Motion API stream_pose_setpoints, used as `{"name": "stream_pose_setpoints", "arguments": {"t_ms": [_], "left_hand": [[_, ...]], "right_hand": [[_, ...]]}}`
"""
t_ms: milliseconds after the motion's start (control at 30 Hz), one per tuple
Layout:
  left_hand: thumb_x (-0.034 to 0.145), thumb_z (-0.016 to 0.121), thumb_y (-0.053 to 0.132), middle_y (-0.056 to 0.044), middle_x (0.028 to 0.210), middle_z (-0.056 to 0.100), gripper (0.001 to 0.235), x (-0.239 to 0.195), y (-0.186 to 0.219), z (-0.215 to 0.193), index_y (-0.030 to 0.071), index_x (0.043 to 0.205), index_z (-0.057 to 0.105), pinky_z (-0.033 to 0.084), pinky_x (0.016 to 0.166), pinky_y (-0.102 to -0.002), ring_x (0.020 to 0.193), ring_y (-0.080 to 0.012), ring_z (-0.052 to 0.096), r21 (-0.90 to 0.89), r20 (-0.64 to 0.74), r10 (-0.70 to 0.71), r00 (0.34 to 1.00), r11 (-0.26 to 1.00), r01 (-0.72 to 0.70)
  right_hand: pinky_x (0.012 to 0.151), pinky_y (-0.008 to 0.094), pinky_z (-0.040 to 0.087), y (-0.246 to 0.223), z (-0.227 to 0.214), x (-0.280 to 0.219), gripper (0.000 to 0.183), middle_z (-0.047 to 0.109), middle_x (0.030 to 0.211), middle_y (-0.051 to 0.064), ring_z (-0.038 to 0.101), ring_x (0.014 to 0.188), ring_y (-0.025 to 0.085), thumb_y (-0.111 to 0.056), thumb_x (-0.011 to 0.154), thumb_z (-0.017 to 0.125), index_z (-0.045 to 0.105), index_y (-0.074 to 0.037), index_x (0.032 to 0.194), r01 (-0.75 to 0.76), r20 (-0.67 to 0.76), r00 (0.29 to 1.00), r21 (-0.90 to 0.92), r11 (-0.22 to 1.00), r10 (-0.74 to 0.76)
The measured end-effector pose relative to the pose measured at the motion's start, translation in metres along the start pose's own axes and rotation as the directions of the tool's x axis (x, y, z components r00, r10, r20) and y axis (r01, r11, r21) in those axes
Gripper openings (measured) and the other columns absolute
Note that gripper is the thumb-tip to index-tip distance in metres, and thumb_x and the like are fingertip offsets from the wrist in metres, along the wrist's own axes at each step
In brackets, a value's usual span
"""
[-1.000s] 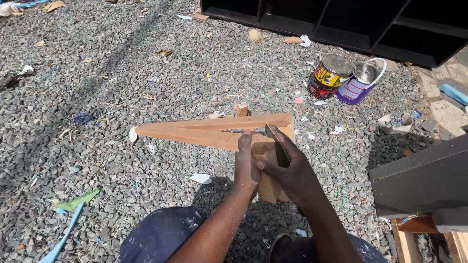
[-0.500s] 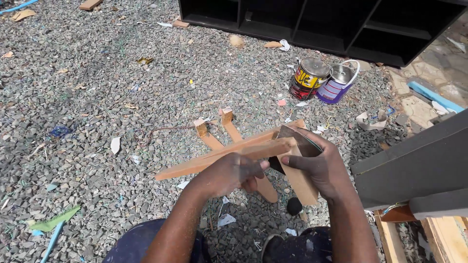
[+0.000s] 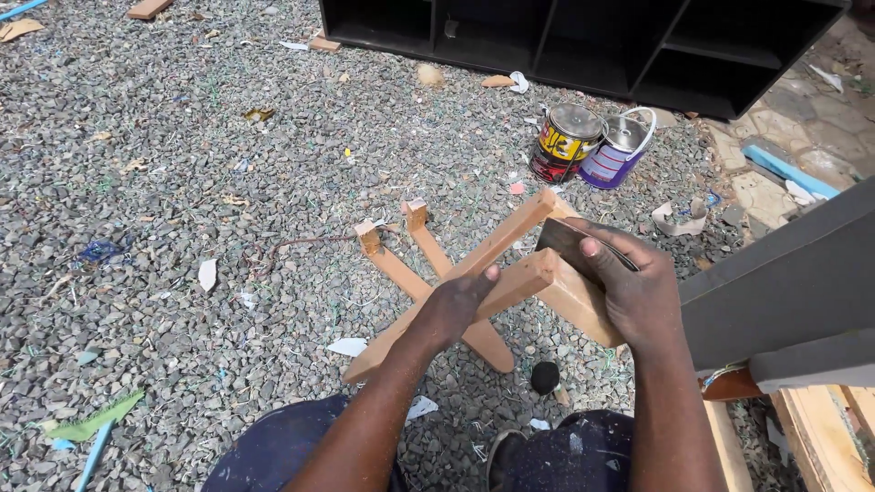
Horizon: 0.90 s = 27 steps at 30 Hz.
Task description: The person sands a light-colored wooden frame using a sanding block, rotating the piece to smooth multiple edges and surfaces. The work is performed outdoors on a gravel surface with paint cans and a black shelving unit visible nearby.
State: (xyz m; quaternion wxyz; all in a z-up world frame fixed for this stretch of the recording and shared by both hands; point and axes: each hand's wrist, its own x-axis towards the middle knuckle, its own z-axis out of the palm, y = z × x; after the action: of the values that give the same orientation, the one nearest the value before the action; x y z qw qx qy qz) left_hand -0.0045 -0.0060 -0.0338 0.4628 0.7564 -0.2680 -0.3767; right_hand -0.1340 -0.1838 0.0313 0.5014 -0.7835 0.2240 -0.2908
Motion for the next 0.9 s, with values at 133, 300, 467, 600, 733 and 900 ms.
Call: {"name": "stream_pose_setpoints", "arguments": {"t_ms": [133,300,467,600,733,900], "left_hand": [[0.095,0.029,0.083,-0.019,0.092,0.068,0.091,0.015,-0.010,0.005,0.005,0.113,0.072,0.053,0.081,-0.043,0.088,-0.0280,0.068,-0.144,-0.073,0.062,0.995,0.987,-0.072],[0.093,0.044,0.071,0.002,0.060,0.036,0.060,0.032,-0.020,0.004,0.020,0.064,0.032,0.027,0.051,-0.031,0.053,-0.0137,0.037,-0.369,-0.275,-0.026,0.961,0.926,-0.081],[0.095,0.045,0.065,0.000,0.061,0.051,0.057,0.020,-0.008,-0.001,0.017,0.066,0.052,0.036,0.053,-0.031,0.054,-0.0160,0.048,-0.434,-0.256,0.043,0.966,0.887,-0.155],[0.098,0.048,0.054,-0.004,0.089,0.073,0.054,0.010,0.013,-0.009,0.010,0.110,0.075,0.050,0.074,-0.029,0.078,-0.0171,0.066,-0.688,-0.197,0.036,0.980,0.707,-0.164],[0.077,0.048,0.068,-0.013,0.118,0.075,0.083,0.011,0.017,-0.008,0.005,0.126,0.070,0.049,0.102,-0.039,0.111,-0.0270,0.070,-0.572,-0.253,0.045,0.967,0.799,-0.187],[0.087,0.069,0.029,-0.008,0.083,0.071,0.026,0.054,-0.051,0.002,0.005,0.096,0.073,0.053,0.060,-0.036,0.069,-0.0242,0.067,-0.876,-0.402,-0.178,0.898,0.359,-0.321]], "right_hand": [[0.111,0.057,0.047,-0.021,0.026,-0.023,0.034,0.062,0.135,0.032,0.053,0.132,0.046,-0.008,0.108,0.054,0.060,0.010,0.136,0.449,-0.224,0.867,-0.036,0.893,-0.445],[0.134,0.063,0.032,-0.033,0.069,-0.066,0.031,0.056,0.148,0.024,0.054,0.146,0.040,-0.009,0.116,0.047,0.055,0.007,0.140,0.559,-0.374,0.607,-0.426,0.712,-0.701],[0.135,0.065,0.035,-0.054,0.069,-0.097,0.038,0.055,0.149,0.032,0.051,0.149,0.052,-0.019,0.118,0.042,0.052,0.010,0.142,0.474,-0.386,0.560,-0.576,0.666,-0.733],[0.133,0.060,0.046,-0.057,0.083,-0.096,0.045,0.050,0.151,0.033,0.049,0.151,0.048,-0.023,0.116,0.042,0.047,0.014,0.142,0.537,-0.473,0.555,-0.424,0.729,-0.684],[0.136,0.051,0.037,-0.019,0.103,-0.081,0.038,0.047,0.158,0.021,0.042,0.156,0.035,-0.015,0.116,0.038,0.043,0.000,0.150,0.594,-0.281,0.724,-0.209,0.777,-0.629],[0.105,0.040,0.050,-0.009,0.121,-0.086,0.074,0.056,0.145,0.016,0.057,0.134,0.028,-0.061,0.099,0.045,0.045,-0.007,0.149,0.143,-0.525,0.850,0.158,0.977,-0.039]]}}
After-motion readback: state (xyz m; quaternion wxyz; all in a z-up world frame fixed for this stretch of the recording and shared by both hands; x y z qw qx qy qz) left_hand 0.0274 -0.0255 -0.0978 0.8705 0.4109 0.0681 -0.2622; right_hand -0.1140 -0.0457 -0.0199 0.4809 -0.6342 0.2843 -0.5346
